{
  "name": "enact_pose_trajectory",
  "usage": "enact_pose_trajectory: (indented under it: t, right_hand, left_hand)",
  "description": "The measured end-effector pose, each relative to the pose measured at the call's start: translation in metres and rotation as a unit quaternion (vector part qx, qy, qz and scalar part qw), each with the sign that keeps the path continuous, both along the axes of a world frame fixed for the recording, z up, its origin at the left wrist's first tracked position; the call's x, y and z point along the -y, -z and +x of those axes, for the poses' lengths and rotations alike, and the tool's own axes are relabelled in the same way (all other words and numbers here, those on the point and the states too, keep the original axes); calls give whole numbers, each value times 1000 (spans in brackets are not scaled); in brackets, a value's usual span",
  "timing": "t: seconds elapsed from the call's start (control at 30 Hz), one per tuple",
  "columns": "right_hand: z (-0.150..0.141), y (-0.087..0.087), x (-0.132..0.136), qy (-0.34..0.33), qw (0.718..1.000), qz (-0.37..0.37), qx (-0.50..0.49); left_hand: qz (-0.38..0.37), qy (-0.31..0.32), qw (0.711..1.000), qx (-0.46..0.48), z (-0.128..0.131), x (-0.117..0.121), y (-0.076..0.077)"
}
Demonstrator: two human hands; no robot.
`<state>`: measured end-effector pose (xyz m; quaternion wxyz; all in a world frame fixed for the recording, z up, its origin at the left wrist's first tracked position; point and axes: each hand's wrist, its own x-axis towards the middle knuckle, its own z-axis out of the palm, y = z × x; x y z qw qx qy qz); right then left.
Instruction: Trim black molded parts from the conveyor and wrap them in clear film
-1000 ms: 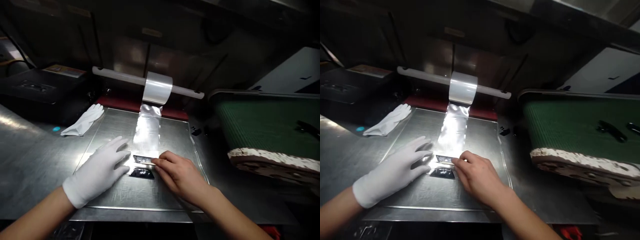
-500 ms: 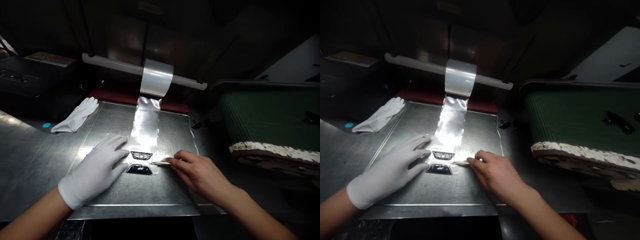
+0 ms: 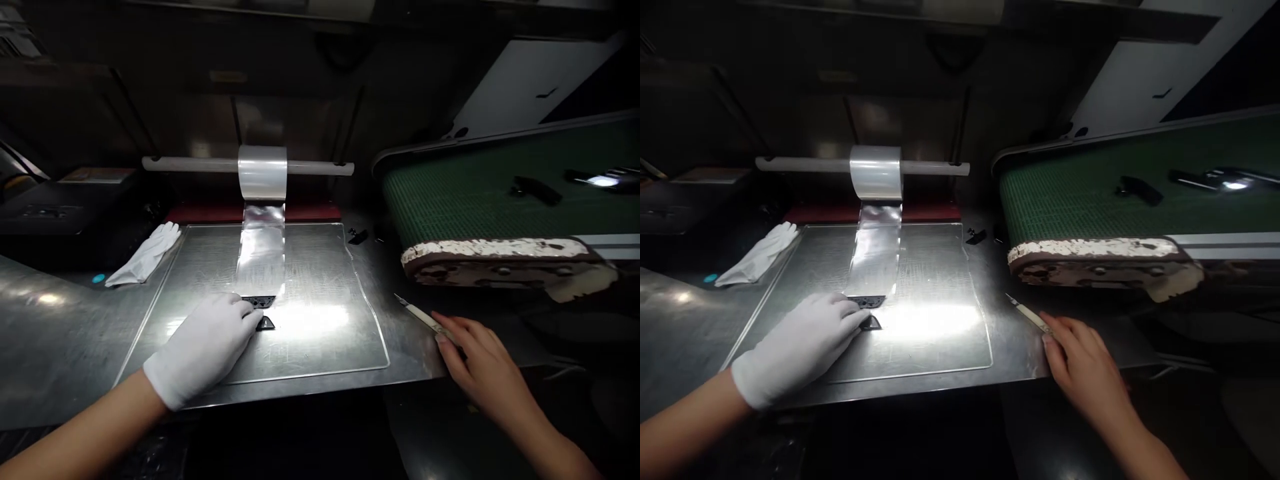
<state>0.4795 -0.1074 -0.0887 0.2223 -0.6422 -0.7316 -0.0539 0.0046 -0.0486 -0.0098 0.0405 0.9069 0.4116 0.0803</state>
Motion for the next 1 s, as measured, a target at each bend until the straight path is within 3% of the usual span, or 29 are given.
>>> enact_pose_trajectory:
  t: [0.1,0.17,0.3,0.4,0.53,0.63,0.7,0.77,0.8,0.83,0.87,0.93,0.97,1.0]
  right_hand:
    - [-38,-14,-12,-35,998,37,-34]
    - [-79,-24,-22,-87,994,36,-53]
    - [-179,-35,-47,-237,969,-23,-63]
    - [-232,-33,-65,-285,955,-57,-52]
    - [-244,-28,-78,-292,951,-86,-55]
    - [-234,-33,-74,-299,945,-104,-86]
    - [-237,-42,-60,-304,939,-111,-116]
    - [-254,-51,-36,-321,918,-160,-171]
    - [-268,-53,-21,-333,890,-221,-220]
    - [-284,-54,-5,-344,843,-302,-281]
    - [-303,-52,11,-349,777,-392,-347]
    - [-341,-41,42,-329,624,-542,-458]
    - [-357,-32,56,-312,567,-586,-487]
    - [-372,-22,67,-296,528,-618,-501]
  left_hand:
    - [12,-9,998,-63,10,0,3]
    - [24,-18,996,-87,11,1,7]
    - [53,-57,993,-90,13,5,13]
    - [68,-89,992,-61,13,11,18]
    - [71,-123,989,34,5,33,24]
    - [88,-167,971,144,-11,69,27]
    - [99,-211,941,243,-23,101,30]
    - [90,-260,882,382,-31,132,36]
    - [81,-284,842,451,-34,146,40]
    - [72,-305,803,508,-36,159,45]
    - [63,-325,770,545,-38,171,51]
    - [43,-370,733,569,-43,192,64]
    - [24,-391,722,571,-46,202,70]
    - [2,-412,708,574,-50,212,77]
